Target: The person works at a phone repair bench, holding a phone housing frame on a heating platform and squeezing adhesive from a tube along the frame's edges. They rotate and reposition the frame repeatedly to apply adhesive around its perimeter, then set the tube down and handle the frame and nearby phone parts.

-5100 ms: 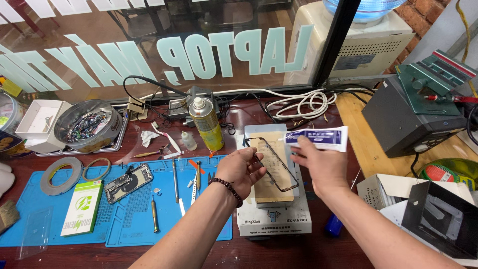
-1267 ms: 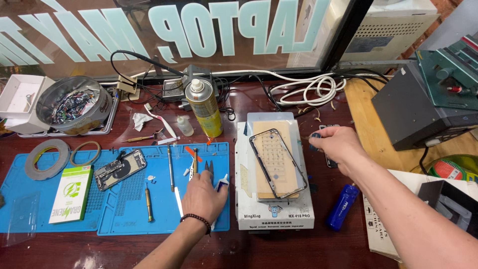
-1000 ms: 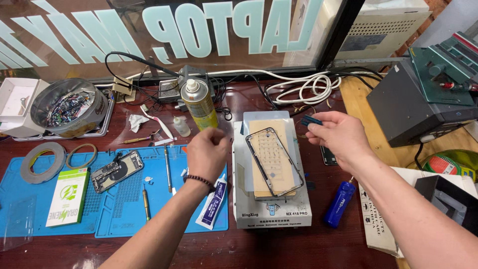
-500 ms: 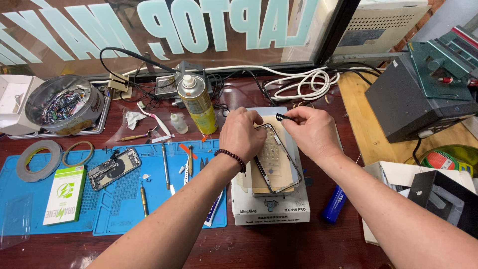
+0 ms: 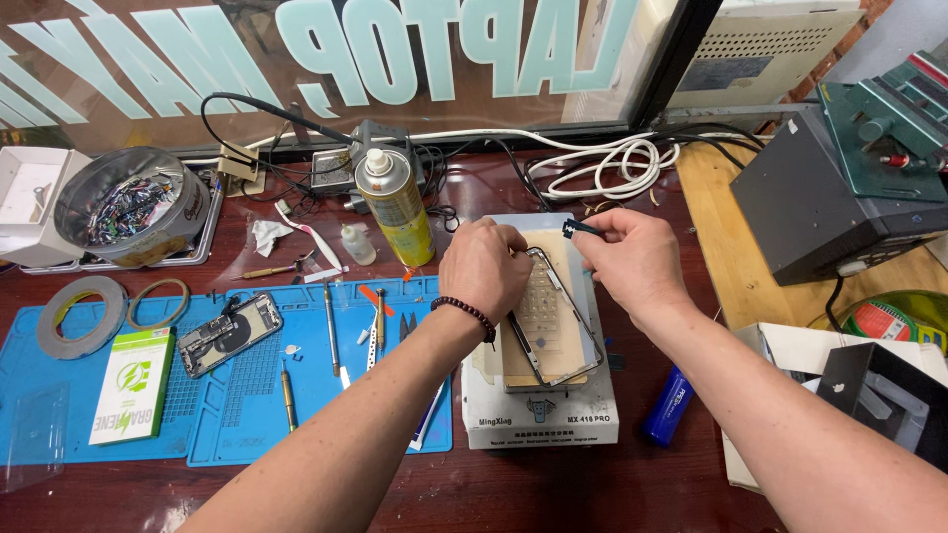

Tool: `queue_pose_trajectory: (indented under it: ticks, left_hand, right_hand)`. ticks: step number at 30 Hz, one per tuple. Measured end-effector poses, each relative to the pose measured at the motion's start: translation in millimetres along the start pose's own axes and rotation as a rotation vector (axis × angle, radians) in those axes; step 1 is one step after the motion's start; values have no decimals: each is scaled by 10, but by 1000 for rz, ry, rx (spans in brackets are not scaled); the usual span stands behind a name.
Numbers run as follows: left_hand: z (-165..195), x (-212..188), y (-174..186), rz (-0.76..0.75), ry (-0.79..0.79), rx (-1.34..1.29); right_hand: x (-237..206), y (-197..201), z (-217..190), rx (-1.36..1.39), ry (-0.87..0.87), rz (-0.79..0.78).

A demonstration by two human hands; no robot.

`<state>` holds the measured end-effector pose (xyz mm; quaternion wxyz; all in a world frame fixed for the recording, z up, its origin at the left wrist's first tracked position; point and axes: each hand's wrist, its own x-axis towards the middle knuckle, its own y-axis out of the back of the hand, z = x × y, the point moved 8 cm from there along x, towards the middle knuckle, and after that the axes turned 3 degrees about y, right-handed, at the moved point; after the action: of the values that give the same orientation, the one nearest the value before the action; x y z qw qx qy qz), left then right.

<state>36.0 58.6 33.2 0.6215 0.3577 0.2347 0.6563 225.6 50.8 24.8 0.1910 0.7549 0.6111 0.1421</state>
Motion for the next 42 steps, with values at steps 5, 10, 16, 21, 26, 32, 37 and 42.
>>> queue_pose_trajectory:
  ticks: [5,10,16,21,26,32,37,42]
  left_hand:
    - [-143,33,-69,-70,96,-81]
    - [-535,39,75,200,173,-413]
    - [-1273,-246,-365,-82,976,-1176]
    - [-1257,-354,-443,-160,1096,-1287]
    - [-1160,-354,-417,-212,1054,-1218]
    - [-1080,-280,-354,-157,888,-1107]
    - [-1011,-163,-304,-123,786,-911]
    - [-1013,-207,-291,-251,903,-993]
  right_hand:
    - [24,-24,110,113,-40,-22]
    - [45,85,271,266,-159,-12]
    - [49,78,298,290,-195,-43]
    - [25,-1,281,316,-181,-58]
    - [27,2,205,259,-79,-65]
    - [24,60,217,221,-68,-22]
    - [-72,52,329,343,-209,-76]
    - [-347,121,504,492,-408,-144]
